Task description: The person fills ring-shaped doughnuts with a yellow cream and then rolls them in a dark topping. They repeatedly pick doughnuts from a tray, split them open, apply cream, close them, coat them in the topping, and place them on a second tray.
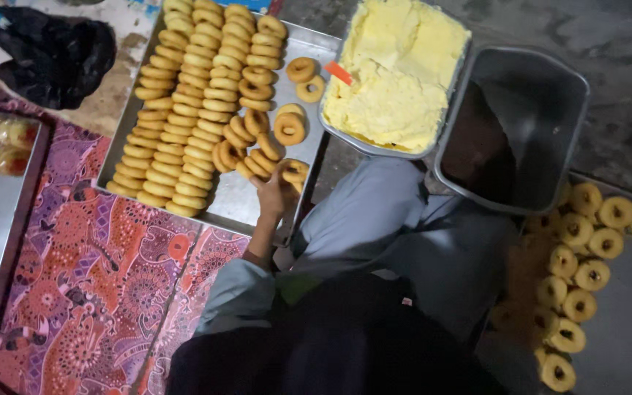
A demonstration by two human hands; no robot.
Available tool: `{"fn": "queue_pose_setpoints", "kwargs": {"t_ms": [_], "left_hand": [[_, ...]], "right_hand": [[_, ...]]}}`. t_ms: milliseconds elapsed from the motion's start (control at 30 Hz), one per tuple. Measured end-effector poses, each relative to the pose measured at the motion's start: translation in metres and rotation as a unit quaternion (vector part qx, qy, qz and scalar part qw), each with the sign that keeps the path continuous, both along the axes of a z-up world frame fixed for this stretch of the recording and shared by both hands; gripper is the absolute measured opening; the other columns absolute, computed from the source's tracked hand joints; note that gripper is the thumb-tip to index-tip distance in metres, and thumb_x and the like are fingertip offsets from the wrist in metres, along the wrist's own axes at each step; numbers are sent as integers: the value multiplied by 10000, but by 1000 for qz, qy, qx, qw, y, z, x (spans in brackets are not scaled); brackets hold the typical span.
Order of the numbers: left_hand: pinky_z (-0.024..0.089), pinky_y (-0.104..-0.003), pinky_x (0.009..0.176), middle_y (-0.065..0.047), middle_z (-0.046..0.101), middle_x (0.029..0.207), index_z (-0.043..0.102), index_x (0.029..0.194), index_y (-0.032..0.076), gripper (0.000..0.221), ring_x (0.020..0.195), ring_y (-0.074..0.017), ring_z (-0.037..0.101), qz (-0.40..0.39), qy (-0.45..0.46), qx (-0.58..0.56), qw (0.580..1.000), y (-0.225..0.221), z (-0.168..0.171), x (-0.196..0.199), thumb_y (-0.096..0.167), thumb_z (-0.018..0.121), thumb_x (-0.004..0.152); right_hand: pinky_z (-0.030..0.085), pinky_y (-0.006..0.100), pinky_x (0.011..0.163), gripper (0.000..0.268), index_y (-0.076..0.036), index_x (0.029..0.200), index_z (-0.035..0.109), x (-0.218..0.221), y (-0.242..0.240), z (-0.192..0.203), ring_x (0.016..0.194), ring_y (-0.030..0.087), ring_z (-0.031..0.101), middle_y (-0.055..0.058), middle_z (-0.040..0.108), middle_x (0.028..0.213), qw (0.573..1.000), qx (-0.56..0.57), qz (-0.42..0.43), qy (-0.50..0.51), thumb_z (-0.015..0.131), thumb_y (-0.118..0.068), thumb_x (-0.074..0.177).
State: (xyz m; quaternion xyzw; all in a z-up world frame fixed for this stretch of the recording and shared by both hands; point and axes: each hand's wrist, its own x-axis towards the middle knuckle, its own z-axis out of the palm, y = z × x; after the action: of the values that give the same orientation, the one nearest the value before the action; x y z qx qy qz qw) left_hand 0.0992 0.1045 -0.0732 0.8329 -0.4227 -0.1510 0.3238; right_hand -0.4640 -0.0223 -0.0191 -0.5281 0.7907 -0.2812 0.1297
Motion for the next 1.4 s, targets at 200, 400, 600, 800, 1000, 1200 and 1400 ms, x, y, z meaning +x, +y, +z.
{"fn": "queue_pose_setpoints", "kwargs": {"t_ms": [200,400,600,800,1000,1200,1400], "left_hand": [[549,-463,798,-135,749,912,640,1115,117,276,871,-287,713,23,99,-71,992,27,-8,12,184,751,872],[562,-321,662,-104,695,949,531,1254,98,444,793,-171,673,146,308,-110,934,63,-23,1,7,686,848],[565,-311,736,-90,664,1079,577,1264,84,382,897,-190,661,201,501,-334,773,82,-3,6,-57,512,915],[535,-373,493,-115,715,1021,628,1208,88,479,751,-266,687,240,755,-314,523,58,17,5,370,454,861],[600,-492,817,-144,648,1105,565,1296,91,625,955,-349,696,185,805,-237,512,-8,23,-14,639,498,1002],[577,-536,952,-168,669,1194,554,1331,40,688,1115,-387,687,112,839,-194,496,-67,32,-42,631,401,1013],[541,-471,1020,-135,669,1243,548,1373,35,627,1148,-298,666,113,818,-224,518,-111,25,-59,553,351,1080]], "right_hand": [[576,381,865,462,-26,1276,631,235,14,17,996,301,697,184,627,1339,874,-38,466,-132,661,28,819],[482,415,1081,469,-33,1329,599,402,39,11,1293,362,575,198,627,1360,723,-62,679,-108,663,-21,865],[473,540,888,247,-114,1131,674,461,19,-39,1170,320,615,111,715,1126,717,-25,680,152,681,-124,883],[471,517,829,270,-96,1057,668,459,14,-17,1070,326,636,92,734,1088,754,26,656,-25,730,-142,799],[483,513,872,224,-61,977,690,405,-64,47,941,396,625,129,714,974,823,-190,532,-68,748,-67,761],[490,501,841,249,-82,981,750,359,-148,77,961,377,641,120,734,966,843,-208,481,121,723,-16,742],[554,418,787,271,-67,1089,748,374,-85,78,876,288,690,115,743,973,819,-2,554,-149,737,-74,818]]}}
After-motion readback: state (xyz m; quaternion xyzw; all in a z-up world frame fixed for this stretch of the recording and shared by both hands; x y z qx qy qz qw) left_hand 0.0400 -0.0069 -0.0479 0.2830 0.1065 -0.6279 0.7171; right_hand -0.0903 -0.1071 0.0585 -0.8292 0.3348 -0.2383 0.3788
